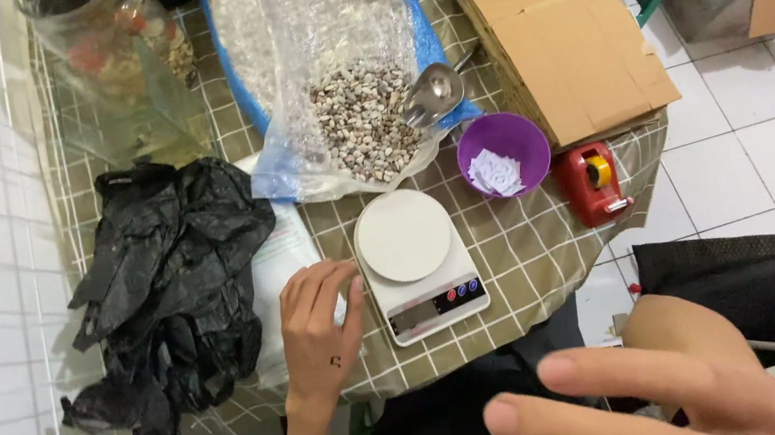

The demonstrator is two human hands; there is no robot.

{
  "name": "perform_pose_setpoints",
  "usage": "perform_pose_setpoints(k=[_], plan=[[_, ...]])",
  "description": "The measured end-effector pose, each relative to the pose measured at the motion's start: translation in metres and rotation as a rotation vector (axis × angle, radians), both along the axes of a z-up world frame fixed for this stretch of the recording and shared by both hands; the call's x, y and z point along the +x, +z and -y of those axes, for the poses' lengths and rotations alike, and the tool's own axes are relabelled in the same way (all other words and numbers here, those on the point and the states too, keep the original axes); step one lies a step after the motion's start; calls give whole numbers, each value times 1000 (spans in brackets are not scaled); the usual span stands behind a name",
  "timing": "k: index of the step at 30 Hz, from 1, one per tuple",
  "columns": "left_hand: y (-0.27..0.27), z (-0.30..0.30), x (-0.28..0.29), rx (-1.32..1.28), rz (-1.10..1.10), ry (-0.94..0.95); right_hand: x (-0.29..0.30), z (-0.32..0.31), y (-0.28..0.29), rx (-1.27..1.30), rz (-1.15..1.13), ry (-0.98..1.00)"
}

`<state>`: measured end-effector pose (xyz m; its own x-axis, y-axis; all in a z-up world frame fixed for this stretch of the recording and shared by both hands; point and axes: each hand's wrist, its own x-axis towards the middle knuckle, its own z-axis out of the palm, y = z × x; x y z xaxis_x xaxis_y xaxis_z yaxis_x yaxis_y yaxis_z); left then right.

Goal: The person scoops white and brown stones from a bag, places them into a small clear plastic bag, and weighs the bag on a digital scale multiple times.

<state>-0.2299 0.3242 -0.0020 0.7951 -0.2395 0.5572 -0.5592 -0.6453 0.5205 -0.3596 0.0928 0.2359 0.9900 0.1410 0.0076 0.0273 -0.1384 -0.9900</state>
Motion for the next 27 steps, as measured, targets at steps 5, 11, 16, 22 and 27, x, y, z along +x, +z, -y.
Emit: perform_pose_setpoints(k=[5, 11, 16, 22, 27], plan=[[35, 26, 27, -15, 60, -133, 54, -24, 6, -964, 663, -167], [67, 118, 170, 38, 200, -304, 240, 124, -47, -915, 1272, -29], [39, 210, 346, 285, 298, -214, 443, 265, -159, -908, 1024, -107], [-41, 274, 476, 548, 317, -58, 535, 289, -229, -1067, 878, -77], [-67, 281, 483, 593, 385, -81, 560, 301, -255, -1279, 969, -41]])
